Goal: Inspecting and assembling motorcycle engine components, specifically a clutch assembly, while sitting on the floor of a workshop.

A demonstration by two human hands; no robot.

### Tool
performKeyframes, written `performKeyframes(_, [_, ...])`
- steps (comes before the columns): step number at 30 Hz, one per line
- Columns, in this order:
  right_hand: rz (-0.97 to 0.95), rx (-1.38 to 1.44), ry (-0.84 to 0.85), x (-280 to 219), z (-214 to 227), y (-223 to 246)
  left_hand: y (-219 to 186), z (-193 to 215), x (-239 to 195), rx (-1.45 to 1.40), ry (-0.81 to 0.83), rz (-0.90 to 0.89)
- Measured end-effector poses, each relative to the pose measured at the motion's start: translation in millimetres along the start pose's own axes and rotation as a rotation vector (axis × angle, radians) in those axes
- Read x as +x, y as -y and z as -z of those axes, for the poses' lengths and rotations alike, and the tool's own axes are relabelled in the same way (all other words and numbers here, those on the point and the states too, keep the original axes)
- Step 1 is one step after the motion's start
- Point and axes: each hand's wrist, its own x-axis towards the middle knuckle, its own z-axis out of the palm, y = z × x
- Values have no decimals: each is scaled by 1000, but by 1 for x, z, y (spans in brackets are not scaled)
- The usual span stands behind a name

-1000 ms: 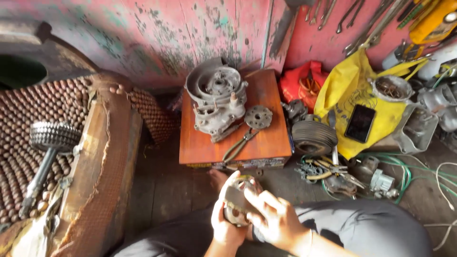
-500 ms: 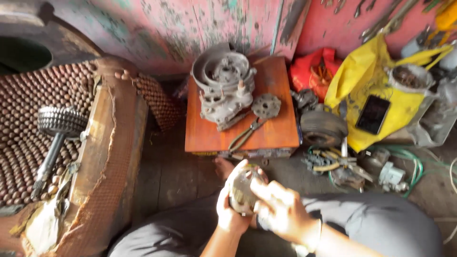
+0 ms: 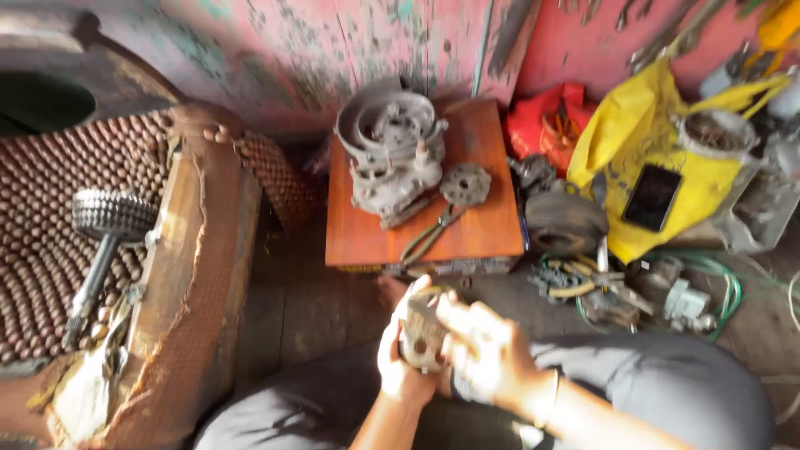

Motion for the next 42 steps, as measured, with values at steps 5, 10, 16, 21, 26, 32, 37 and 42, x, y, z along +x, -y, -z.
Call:
performKeyframes(5, [-166, 59, 67, -7, 8, 4, 0, -3, 3, -16, -7, 11])
performKeyframes(10, [-452, -50, 130, -19, 6, -18, -4, 3, -5, -9, -72, 46])
performKeyframes(16, [-314, 32, 61, -17, 3, -13, -3, 5, -5, -36, -112, 75])
performKeyframes(21, [-75, 93, 66, -3, 10, 15, -13, -15, 0, -42, 488, -38])
performKeyframes(26, [-272, -34, 46, -13, -4, -9, -5, -12, 5, -74, 384, -75])
performKeyframes(32, [-275, 31, 61, -15, 13, 3, 10, 31, 5, -44, 25, 37])
performKeyframes(37, [-162, 56, 43, -9, 7, -1, -1, -1, 8, -29, -22, 24])
performKeyframes(42, [-181, 88, 109, -16, 12, 13, 1, -1, 8, -68, -141, 73])
